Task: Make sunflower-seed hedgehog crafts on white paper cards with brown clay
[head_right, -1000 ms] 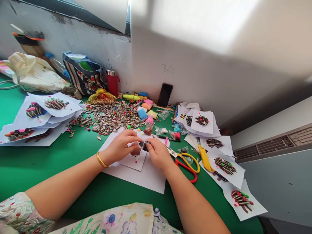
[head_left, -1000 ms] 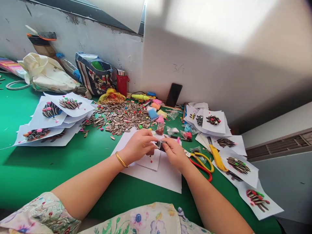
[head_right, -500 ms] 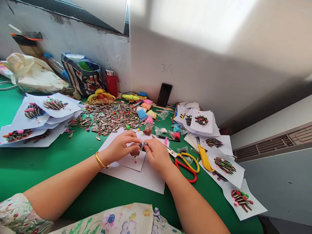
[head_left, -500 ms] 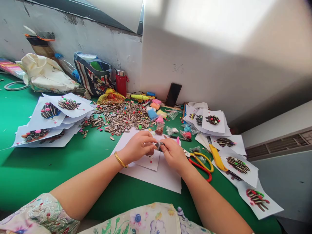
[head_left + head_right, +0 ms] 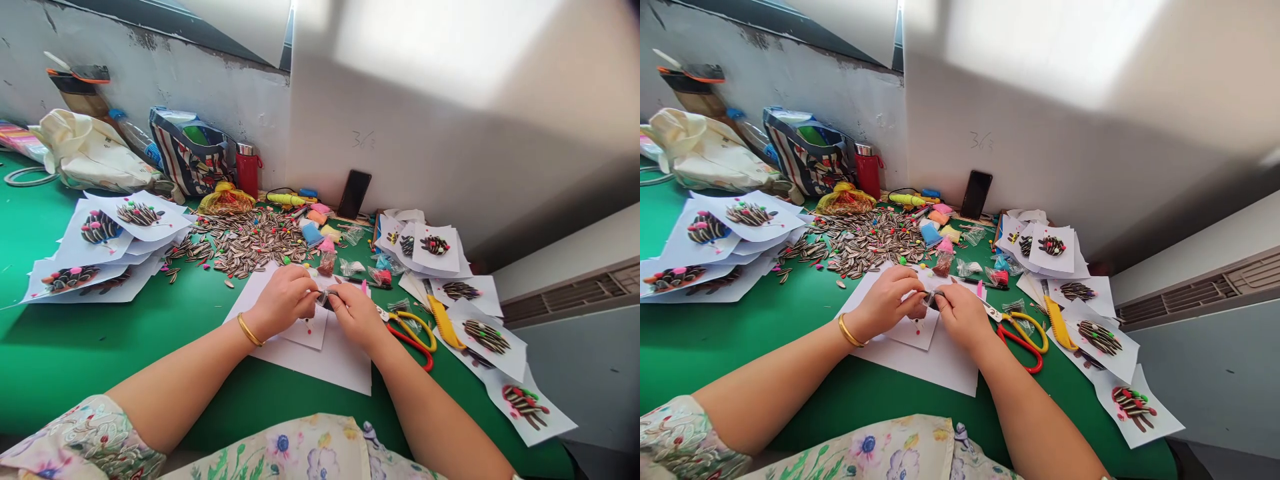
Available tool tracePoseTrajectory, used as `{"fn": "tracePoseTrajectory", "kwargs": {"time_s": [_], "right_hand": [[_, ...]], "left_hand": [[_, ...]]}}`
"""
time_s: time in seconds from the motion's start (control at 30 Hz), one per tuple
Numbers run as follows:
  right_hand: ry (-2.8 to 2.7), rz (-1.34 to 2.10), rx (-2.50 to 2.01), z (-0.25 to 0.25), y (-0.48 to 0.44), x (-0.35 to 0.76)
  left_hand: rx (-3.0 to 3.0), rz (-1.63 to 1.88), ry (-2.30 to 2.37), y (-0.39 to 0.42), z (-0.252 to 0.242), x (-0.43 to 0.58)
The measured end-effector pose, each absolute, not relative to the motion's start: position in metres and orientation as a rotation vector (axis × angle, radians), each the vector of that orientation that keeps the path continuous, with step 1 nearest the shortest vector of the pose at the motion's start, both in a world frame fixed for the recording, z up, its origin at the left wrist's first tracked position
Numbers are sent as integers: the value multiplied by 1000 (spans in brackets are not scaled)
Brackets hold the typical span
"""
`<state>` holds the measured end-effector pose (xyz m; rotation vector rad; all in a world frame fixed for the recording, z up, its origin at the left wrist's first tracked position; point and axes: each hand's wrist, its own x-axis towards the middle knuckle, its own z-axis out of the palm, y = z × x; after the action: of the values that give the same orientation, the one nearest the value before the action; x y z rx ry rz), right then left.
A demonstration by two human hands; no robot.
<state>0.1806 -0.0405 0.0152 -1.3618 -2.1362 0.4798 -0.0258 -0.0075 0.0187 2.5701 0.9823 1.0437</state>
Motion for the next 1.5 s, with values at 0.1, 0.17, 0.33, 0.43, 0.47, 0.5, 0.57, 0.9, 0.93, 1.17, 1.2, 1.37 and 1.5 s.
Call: {"fn": "tracePoseTrajectory", "kwargs": {"time_s": [0.1,0.17,0.33,0.43,0.47,0.5,0.57,0.9,0.93,1.17,1.2,1.37,1.5], "right_hand": [[-2074,508,-1355,15,-40,182],[-2047,520,-1351,14,-39,182],[-2021,550,-1337,9,-39,179],[-2019,547,-1347,9,-40,177],[-2019,542,-1351,10,-40,176],[-2023,538,-1354,10,-41,175],[-2032,536,-1351,10,-42,172],[-1943,193,-1596,16,-9,203],[-1944,117,-1662,17,1,210],[-2074,105,-2073,16,63,232],[-2092,118,-2072,16,66,232],[-1968,47,-1870,21,50,222],[-2042,328,-1230,30,7,195]], "left_hand": [[2381,1093,1051,-7,18,-26],[2252,1116,1082,-6,18,-26],[2156,1118,1038,-4,16,-27],[2223,1100,1029,-4,15,-27],[2258,1092,1020,-4,15,-26],[2294,1084,1006,-5,15,-26],[2363,1078,974,-6,16,-25],[1748,1263,1122,-2,17,-26],[1578,1213,1076,-1,17,-25],[917,1021,815,1,16,-21],[898,1019,816,2,16,-22],[1013,1032,868,1,16,-23],[1160,920,825,-4,18,-21]]}}
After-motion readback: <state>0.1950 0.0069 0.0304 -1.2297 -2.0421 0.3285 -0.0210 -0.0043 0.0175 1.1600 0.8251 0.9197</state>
